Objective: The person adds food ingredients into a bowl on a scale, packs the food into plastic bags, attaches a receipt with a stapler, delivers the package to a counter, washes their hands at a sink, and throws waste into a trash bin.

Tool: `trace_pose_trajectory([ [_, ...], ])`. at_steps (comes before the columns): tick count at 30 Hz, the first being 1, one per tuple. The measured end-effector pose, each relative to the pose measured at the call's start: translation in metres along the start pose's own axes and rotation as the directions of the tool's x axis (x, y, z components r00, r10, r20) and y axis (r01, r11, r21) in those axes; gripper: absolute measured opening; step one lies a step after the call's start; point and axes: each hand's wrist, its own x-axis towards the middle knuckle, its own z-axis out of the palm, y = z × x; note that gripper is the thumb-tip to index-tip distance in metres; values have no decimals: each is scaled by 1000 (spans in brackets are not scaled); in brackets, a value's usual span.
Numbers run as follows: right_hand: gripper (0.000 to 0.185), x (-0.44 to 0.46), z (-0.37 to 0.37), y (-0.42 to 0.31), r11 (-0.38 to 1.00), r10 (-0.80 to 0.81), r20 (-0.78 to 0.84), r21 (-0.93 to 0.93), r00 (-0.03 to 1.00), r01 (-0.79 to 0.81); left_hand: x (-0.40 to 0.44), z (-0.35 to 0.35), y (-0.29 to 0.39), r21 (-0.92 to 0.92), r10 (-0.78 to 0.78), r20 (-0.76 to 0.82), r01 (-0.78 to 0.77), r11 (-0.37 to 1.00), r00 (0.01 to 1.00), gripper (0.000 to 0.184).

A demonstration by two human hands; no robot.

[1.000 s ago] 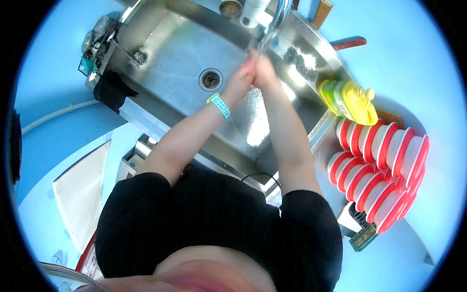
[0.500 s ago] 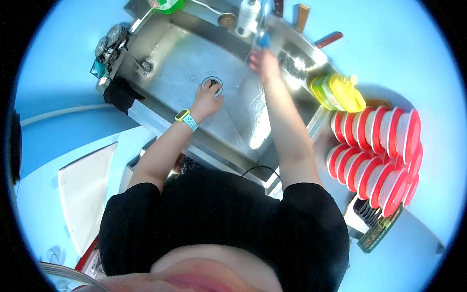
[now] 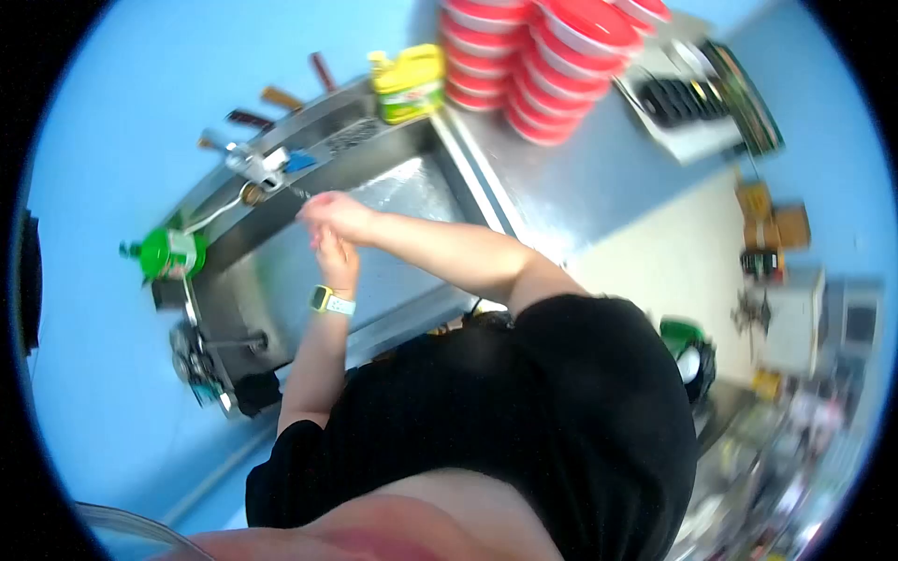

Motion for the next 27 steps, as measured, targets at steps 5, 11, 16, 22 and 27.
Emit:
trace_pose_trajectory([
  [5, 32, -85, 18, -68, 908, -324, 177, -220, 930, 358, 12, -34, -70, 725, -106, 412, -256, 639, 905, 34],
  [11, 27, -131, -136, 83, -193, 85, -100, -978, 991, -82, -59, -18, -90, 407, -379, 666, 113, 906, 643, 45],
  [16, 34, -325, -176, 70, 826, -145, -474, -542, 868, -158, -51, 33, 13, 20, -365, 790, 576, 817, 492, 45],
  [22, 25, -607, -238, 31, 684, -406, -825, -560, 393, -467, -70, 172, 229, -330, 78, 843, 397, 856, 532, 14],
  [27, 19, -851, -140, -41, 756, -517, -856, -465, 17, -460, -139, 244, 516, -661, 636, 750, 184, 727, 181, 31],
])
